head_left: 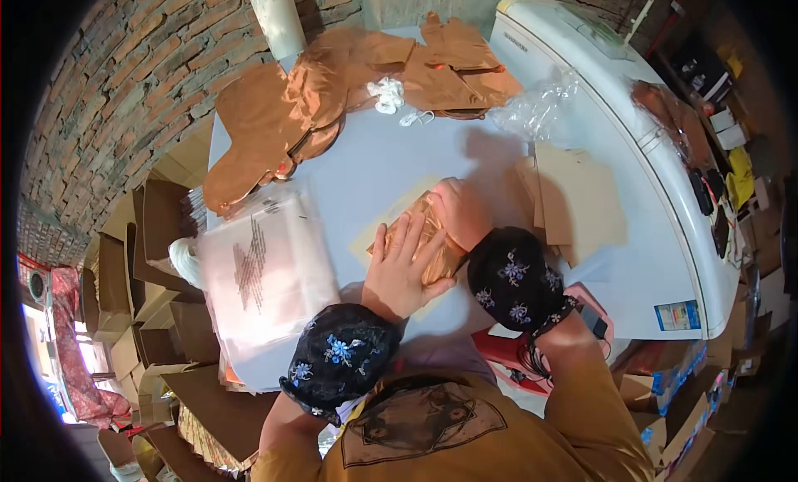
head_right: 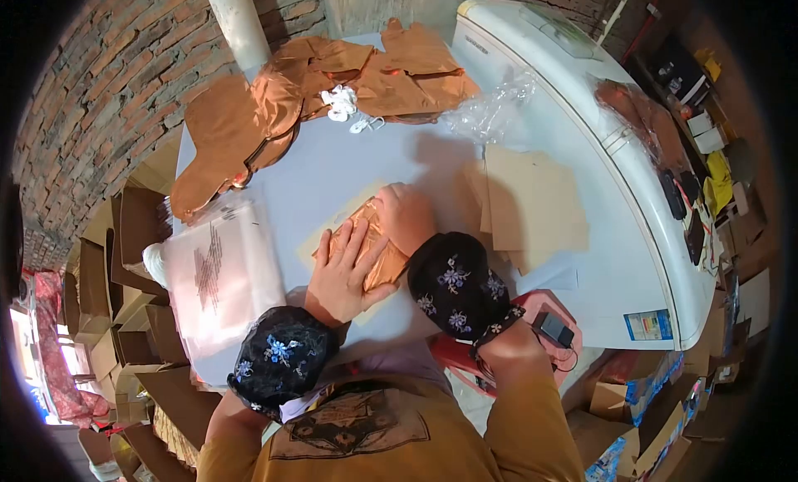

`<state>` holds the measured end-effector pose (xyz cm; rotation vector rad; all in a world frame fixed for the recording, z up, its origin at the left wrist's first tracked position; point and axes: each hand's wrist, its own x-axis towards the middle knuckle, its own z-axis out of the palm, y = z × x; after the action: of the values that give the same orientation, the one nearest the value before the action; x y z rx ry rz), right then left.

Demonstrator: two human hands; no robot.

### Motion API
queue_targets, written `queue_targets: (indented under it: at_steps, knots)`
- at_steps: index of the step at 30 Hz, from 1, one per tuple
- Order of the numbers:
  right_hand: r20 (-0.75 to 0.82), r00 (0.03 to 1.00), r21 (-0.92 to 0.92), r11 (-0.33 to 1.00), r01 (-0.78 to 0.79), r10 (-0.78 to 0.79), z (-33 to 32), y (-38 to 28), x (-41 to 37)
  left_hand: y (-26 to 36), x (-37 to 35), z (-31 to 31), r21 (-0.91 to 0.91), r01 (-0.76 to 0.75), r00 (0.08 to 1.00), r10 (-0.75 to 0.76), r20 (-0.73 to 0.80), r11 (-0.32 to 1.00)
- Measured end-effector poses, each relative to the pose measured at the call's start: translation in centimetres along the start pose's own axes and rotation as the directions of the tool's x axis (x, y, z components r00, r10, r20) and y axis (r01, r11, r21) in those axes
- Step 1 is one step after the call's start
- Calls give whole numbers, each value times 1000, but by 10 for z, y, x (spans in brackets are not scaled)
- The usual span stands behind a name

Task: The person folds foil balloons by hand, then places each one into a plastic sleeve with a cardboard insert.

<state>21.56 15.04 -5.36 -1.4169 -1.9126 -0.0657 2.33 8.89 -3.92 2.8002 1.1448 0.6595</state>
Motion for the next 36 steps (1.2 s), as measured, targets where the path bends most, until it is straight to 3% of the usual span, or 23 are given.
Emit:
queue_targets:
  at_steps: [4, 6, 15, 27, 30, 31, 33, 34, 36]
  knots:
    - [-6, 1000, 132, 991, -27, 28, -1, -6, 3, 0, -1, -1, -6, -1, 1000, 1, -11, 1000]
    - [-30, 999, 141, 990, 28, -24, -6, -9, 6, 0, -1, 2, -6, -1, 1000, 1, -14, 1000]
    - [67, 997, 93, 994, -55, 48, -7, -7, 2, 1, 2, -2, 10, 15, 999, -16, 32, 1000]
    - [80, 994, 146, 986, -83, 72, -6, -9, 1, -2, -2, 4, 32, -19, 1000, 19, -5, 999]
    - [117, 934, 110, 940, 324, -336, -10, 19, 9, -2, -2, 2, 50, -16, 999, 15, 35, 999]
    - [105, 981, 103, 983, 150, -160, -19, 21, -3, -1, -5, 3, 39, -18, 999, 17, 27, 999]
    - [49, 982, 81, 979, -186, 182, -49, 25, -17, -4, -3, 8, 29, -34, 999, 35, -19, 999]
    - [144, 962, -42, 972, -230, 234, -63, 22, -27, -4, -3, 9, 23, -32, 999, 33, -25, 999]
    - [134, 962, -99, 969, -227, 239, -74, 7, -51, -5, -4, 9, 29, -42, 998, 43, -43, 999]
